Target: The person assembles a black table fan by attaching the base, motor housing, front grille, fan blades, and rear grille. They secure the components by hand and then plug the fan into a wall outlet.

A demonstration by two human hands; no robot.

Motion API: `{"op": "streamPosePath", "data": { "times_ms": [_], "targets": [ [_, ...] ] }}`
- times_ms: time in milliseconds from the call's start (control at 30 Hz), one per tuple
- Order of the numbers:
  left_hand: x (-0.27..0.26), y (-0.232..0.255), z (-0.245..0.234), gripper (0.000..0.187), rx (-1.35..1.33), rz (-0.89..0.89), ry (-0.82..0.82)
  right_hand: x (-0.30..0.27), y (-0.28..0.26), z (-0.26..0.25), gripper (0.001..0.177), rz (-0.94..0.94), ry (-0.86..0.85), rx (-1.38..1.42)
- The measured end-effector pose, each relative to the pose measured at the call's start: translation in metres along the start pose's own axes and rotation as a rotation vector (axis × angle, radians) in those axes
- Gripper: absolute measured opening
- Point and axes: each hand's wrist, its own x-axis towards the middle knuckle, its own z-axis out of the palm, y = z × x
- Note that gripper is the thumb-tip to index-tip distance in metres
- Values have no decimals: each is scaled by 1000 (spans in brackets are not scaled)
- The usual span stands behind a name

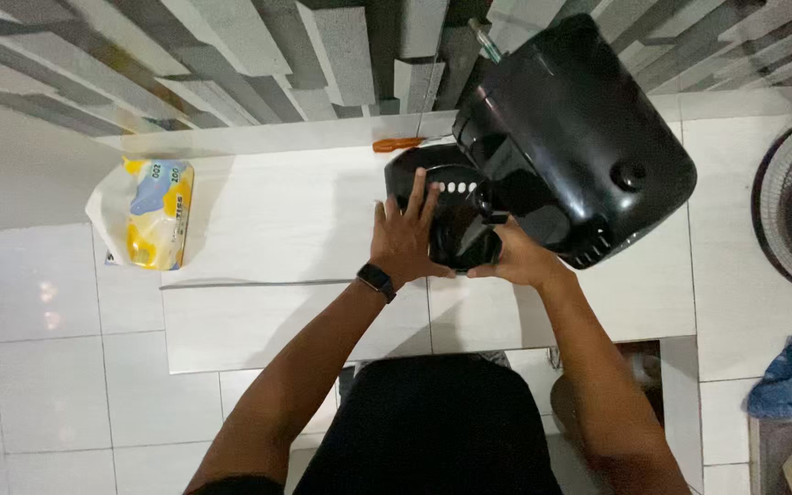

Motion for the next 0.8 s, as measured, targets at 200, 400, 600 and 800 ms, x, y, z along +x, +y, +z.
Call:
{"op": "streamPosePath", "data": {
  "times_ms": [200,400,600,800],
  "targets": [
    [6,-2,9,152,2,72,71,12,69,33,65,248,126,577],
    [19,-5,39,157,-381,170,312,43,53,100,14,-93,1083,-8],
    [24,10,81,84,-666,48,549,33,26,86,16,-212,1329,-127],
    [25,63,96,34,-626,-226,914,30,31,82,23,94,1052,-3]
  ]
}}
